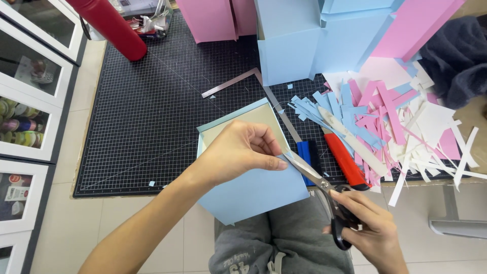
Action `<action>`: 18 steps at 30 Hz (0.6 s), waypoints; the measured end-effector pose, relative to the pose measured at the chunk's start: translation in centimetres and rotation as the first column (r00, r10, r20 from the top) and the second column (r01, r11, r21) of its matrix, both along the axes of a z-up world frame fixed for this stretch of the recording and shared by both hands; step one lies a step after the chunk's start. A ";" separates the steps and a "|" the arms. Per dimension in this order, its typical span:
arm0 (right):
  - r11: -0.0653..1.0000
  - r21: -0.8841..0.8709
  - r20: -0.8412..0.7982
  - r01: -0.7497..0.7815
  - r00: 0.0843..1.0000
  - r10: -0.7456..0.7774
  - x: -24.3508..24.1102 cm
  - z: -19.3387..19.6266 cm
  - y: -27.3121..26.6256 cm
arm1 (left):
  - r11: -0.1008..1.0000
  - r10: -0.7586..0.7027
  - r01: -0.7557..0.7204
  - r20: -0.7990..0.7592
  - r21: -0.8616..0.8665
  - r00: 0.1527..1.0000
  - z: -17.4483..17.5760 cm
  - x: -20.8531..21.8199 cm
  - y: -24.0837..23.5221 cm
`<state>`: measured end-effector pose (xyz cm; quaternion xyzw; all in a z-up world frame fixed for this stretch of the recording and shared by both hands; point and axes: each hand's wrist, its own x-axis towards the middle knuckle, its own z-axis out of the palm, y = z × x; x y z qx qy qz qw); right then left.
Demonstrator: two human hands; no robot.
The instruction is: The person assembles a light blue paper box by folding and creasing its edges with a bone folder. They trim excess paper from the box's rim using scissors and apply glue to the inner edges with a brush. The person repeatedly folds and presses the box's flaps to secure the structure.
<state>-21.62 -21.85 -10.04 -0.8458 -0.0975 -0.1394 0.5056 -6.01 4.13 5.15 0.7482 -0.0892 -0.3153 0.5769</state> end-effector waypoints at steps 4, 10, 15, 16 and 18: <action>0.993 0.114 -0.002 -0.033 0.999 0.033 0.2 0.0 1.8 | 1.000 0.008 -0.008 0.005 0.002 1.000 -0.4 0.1 0.1; 0.999 0.025 0.125 0.035 0.991 -0.038 0.1 -1.1 2.4 | 1.000 0.028 -0.029 -0.030 -0.012 0.999 -0.3 0.1 0.2; 0.998 0.038 0.114 0.040 0.992 -0.044 -0.1 -0.9 2.8 | 1.000 0.019 -0.019 -0.005 -0.016 1.000 -0.2 0.1 0.2; 0.999 0.038 0.114 0.039 0.993 -0.043 0.0 -0.9 2.9 | 1.000 0.020 -0.020 -0.005 -0.016 1.000 -0.2 0.1 0.2; 0.997 0.057 0.111 0.046 0.992 -0.052 -0.1 -0.9 3.1 | 1.000 0.027 -0.027 -0.019 -0.009 0.999 -0.2 0.1 0.2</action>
